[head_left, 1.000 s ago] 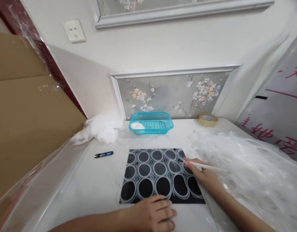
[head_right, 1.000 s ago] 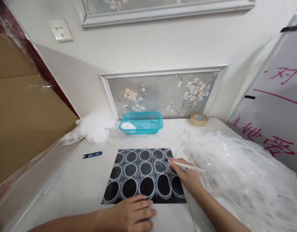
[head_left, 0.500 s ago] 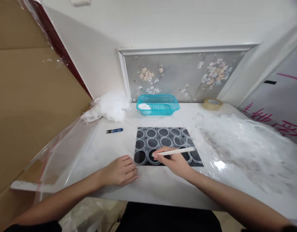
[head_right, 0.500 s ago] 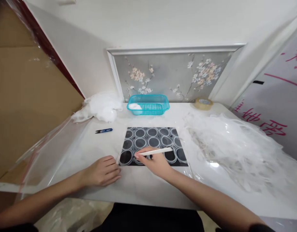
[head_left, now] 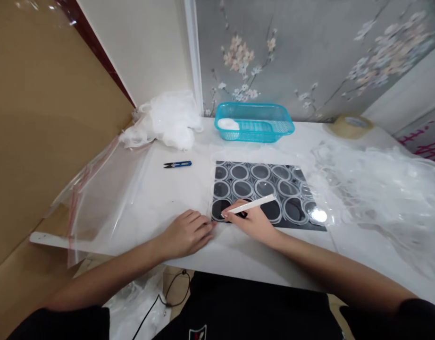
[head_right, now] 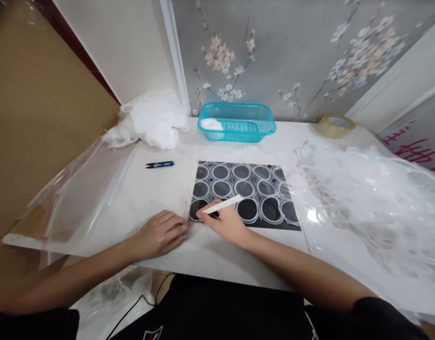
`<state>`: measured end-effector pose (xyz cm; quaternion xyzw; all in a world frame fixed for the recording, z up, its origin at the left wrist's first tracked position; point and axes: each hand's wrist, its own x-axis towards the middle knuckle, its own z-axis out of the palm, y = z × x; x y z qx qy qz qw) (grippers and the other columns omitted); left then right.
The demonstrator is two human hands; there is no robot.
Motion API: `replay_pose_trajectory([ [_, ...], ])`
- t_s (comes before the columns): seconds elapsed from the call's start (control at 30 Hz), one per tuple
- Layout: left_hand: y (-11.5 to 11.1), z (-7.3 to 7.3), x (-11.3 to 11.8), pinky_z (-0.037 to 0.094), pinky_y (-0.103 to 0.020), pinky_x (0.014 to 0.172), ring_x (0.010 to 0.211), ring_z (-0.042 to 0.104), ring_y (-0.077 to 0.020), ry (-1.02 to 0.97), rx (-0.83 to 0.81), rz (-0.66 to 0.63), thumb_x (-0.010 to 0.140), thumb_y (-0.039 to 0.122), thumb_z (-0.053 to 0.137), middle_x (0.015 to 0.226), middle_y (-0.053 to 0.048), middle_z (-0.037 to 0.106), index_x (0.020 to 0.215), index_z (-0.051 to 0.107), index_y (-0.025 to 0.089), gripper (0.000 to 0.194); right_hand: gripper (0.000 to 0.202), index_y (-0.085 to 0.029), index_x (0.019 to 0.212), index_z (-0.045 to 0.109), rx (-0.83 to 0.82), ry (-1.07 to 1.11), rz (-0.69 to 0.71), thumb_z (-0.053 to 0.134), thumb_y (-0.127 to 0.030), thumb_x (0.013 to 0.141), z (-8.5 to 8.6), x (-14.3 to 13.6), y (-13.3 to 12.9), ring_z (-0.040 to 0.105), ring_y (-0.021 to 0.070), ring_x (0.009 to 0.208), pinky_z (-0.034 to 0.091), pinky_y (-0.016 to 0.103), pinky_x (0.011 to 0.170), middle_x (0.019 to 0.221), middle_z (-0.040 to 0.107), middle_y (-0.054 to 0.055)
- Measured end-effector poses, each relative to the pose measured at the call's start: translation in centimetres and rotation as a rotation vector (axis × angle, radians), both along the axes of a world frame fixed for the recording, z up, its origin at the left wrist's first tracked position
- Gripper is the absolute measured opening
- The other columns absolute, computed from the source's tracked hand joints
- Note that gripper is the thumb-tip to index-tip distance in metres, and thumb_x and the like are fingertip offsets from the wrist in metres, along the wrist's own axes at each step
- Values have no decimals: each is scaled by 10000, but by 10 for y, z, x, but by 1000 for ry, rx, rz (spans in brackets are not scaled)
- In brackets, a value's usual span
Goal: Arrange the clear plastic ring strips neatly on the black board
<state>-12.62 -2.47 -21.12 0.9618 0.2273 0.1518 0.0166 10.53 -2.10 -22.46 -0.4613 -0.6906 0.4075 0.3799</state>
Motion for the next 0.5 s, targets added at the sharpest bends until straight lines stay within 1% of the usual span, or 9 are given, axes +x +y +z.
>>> replay_pose_trajectory([
  [0.13, -2, -1, 1, 453, -313, 713, 791, 545, -174, 6, 4, -5, 951, 237, 474, 906, -70, 627, 1110, 584, 131, 221, 132, -200, 802, 719, 55, -26, 26, 613, -265, 844, -4, 0, -2, 662, 214, 810, 517, 364, 759, 807, 736, 54],
  [0.37, -3, 1, 2, 469, -305, 729, 803, 556, -172, 7, 7, -4, 955, 232, 473, 905, -69, 637, 1079, 594, 124, 204, 139, -201, 810, 722, 65, -38, 24, 606, -265, 850, -5, 0, -3, 655, 207, 797, 518, 355, 740, 794, 731, 50],
  [0.43, -3, 2, 3, 481, -312, 751, 831, 567, -179, 7, 15, 5, 956, 237, 472, 937, -75, 641, 1083, 593, 126, 208, 137, -199, 816, 723, 76, -42, 23, 606, -262, 851, -5, 0, -3, 653, 205, 790, 518, 353, 736, 789, 728, 49],
  [0.5, -4, 2, 2, 493, -337, 807, 920, 579, -202, -7, 36, 9, 954, 238, 476, 1027, -90, 646, 1090, 591, 127, 210, 132, -195, 825, 722, 92, -46, 24, 608, -255, 849, -6, 0, -3, 651, 205, 791, 518, 351, 734, 798, 729, 51],
])
